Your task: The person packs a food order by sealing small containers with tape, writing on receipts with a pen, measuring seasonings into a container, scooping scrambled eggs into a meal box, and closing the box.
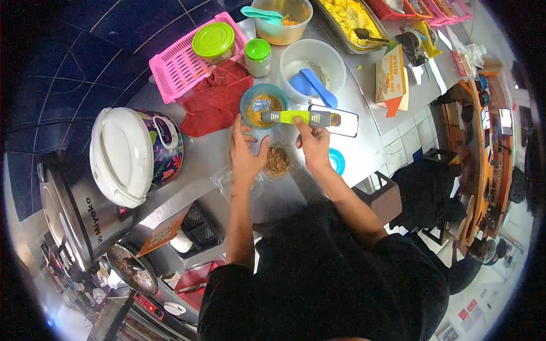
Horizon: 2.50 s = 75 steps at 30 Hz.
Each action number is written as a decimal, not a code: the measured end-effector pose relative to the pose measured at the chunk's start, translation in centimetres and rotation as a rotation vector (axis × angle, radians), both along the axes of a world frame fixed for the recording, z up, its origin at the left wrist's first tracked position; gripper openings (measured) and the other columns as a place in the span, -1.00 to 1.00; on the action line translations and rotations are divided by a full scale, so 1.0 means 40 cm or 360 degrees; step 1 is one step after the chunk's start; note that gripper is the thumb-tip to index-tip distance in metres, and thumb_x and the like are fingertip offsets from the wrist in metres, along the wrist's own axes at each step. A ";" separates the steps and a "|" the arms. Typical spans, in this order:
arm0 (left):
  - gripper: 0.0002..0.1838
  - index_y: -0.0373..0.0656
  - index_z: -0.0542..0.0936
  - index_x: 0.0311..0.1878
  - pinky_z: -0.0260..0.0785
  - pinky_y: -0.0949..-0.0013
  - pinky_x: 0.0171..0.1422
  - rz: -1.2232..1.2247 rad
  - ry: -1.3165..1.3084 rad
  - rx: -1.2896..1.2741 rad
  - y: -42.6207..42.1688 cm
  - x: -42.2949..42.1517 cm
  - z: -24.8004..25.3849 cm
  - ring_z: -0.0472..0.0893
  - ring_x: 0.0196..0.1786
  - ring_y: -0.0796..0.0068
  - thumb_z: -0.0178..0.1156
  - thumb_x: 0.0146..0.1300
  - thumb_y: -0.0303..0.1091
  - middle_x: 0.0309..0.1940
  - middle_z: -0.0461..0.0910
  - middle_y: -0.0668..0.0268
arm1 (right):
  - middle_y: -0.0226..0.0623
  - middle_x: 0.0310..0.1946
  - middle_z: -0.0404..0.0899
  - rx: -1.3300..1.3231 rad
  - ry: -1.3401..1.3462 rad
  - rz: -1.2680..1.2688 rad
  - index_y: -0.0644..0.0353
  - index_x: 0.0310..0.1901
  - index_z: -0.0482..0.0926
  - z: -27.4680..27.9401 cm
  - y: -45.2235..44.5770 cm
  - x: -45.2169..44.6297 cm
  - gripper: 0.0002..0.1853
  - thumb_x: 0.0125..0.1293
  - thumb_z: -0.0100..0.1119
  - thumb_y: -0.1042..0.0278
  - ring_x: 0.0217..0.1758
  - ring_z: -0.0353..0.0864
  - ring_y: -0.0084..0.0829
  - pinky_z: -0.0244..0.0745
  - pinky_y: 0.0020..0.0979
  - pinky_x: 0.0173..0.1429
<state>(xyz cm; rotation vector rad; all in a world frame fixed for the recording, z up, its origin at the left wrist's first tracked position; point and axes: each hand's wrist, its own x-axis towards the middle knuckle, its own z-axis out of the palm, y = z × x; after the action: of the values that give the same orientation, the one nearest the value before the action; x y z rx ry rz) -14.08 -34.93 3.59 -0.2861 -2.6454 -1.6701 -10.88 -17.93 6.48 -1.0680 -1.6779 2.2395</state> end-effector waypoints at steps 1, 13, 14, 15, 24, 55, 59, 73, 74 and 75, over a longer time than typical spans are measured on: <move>-0.03 -0.20 0.11 0.57 0.53 0.19 -0.09 -0.0012 0.0001 0.0023 -0.005 0.005 -0.001 0.65 -0.18 0.28 0.44 0.13 -0.44 0.03 0.57 0.10 | -0.51 -0.71 0.45 -0.0027 0.0010 -0.0006 0.13 -0.53 0.58 0.004 0.003 0.007 -0.67 0.38 0.39 0.24 -0.71 0.33 -0.66 0.16 -0.53 -0.57; -0.27 -0.26 0.29 0.46 0.49 0.43 -0.23 0.0362 0.0131 0.0140 -0.113 0.094 -0.028 0.64 -0.32 0.49 0.13 0.14 -0.70 -0.11 0.60 0.20 | -0.54 -0.75 0.34 -0.0165 -0.0065 0.0133 -0.01 -0.65 0.45 -0.001 0.105 0.224 -0.55 0.38 0.39 0.15 -0.70 0.22 -0.67 0.06 -0.50 -0.57; -0.27 -0.26 0.29 0.46 0.49 0.43 -0.23 0.0402 0.0139 0.0152 -0.123 0.102 -0.037 0.64 -0.33 0.49 0.11 0.15 -0.71 -0.11 0.60 0.20 | -0.54 -0.76 0.34 -0.0076 -0.0084 0.0132 -0.01 -0.68 0.44 -0.006 0.103 0.234 -0.53 0.38 0.39 0.16 -0.72 0.23 -0.68 0.06 -0.50 -0.59; -0.29 -0.26 0.28 0.46 0.49 0.43 -0.18 0.0431 0.0092 0.0232 -0.130 0.112 -0.039 0.64 -0.30 0.49 0.09 0.17 -0.73 -0.10 0.58 0.20 | -0.55 -0.77 0.34 0.0013 -0.0104 0.0128 -0.02 -0.70 0.42 -0.003 0.094 0.242 -0.50 0.38 0.40 0.18 -0.73 0.23 -0.68 0.06 -0.50 -0.60; -0.41 -0.29 0.36 0.38 0.46 0.48 -0.25 0.0496 0.0102 0.0325 -0.147 0.158 -0.034 0.65 -0.32 0.54 0.01 0.24 -0.76 -0.12 0.57 0.20 | -0.52 -0.75 0.41 0.0292 0.0032 0.0225 0.11 -0.73 0.46 -0.026 0.066 0.262 -0.48 0.38 0.41 0.16 -0.73 0.29 -0.71 0.18 -0.53 -0.62; -0.54 -0.25 0.54 0.20 0.51 0.27 -0.09 0.0298 0.0135 -0.0140 -0.146 0.217 0.005 0.67 -0.18 0.30 0.16 0.18 -0.64 -0.05 0.59 0.13 | -0.22 -0.20 0.75 0.1284 0.0775 0.0906 0.29 -0.01 0.70 0.023 0.097 0.328 -0.70 0.26 0.32 0.35 -0.24 0.76 -0.32 0.65 -0.38 -0.14; -0.47 -0.21 0.56 0.22 0.44 0.08 0.27 -0.0045 0.0333 -0.0274 -0.091 0.224 0.093 0.60 0.11 0.05 0.32 0.11 -0.48 0.06 0.59 0.07 | -0.46 -0.51 0.60 0.0393 0.0175 0.0469 0.29 -0.16 0.71 0.014 0.061 0.302 -0.71 0.44 0.30 0.17 -0.51 0.55 -0.64 0.46 -0.53 -0.40; -0.63 -0.42 0.58 0.14 0.41 -0.06 0.23 -0.0304 0.0498 -0.0730 -0.250 0.054 0.054 0.59 0.06 -0.22 0.17 0.36 -0.37 -0.01 0.63 -0.15 | -0.10 -0.24 0.72 0.0327 0.0495 0.0731 0.29 -0.11 0.67 -0.019 -0.175 0.114 -0.61 0.31 0.33 0.05 -0.20 0.71 -0.27 0.57 -0.22 -0.13; -0.62 -0.42 0.55 0.17 0.43 -0.02 0.22 -0.0226 0.0434 -0.0771 -0.260 0.052 0.056 0.60 0.06 -0.20 0.17 0.41 -0.35 0.00 0.62 -0.13 | -0.07 -0.20 0.71 0.0561 0.0606 0.0698 0.29 -0.09 0.65 -0.016 -0.155 0.130 -0.62 0.32 0.31 0.08 -0.14 0.71 -0.24 0.57 -0.21 -0.10; -0.65 -0.44 0.58 0.13 0.45 -0.05 0.11 -0.0020 0.0401 -0.0819 -0.239 0.056 0.085 0.61 -0.04 -0.22 0.14 0.39 -0.39 -0.08 0.63 -0.17 | -0.04 -0.15 0.69 0.0792 0.0707 0.0667 0.29 -0.08 0.63 -0.015 -0.140 0.143 -0.63 0.33 0.30 0.10 -0.08 0.71 -0.20 0.58 -0.19 -0.07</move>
<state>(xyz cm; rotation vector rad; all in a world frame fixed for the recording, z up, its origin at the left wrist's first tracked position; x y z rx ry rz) -11.84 -44.48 6.99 -0.4751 -2.8207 -0.8530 -5.17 -23.52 5.88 -0.1032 -2.1986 1.8825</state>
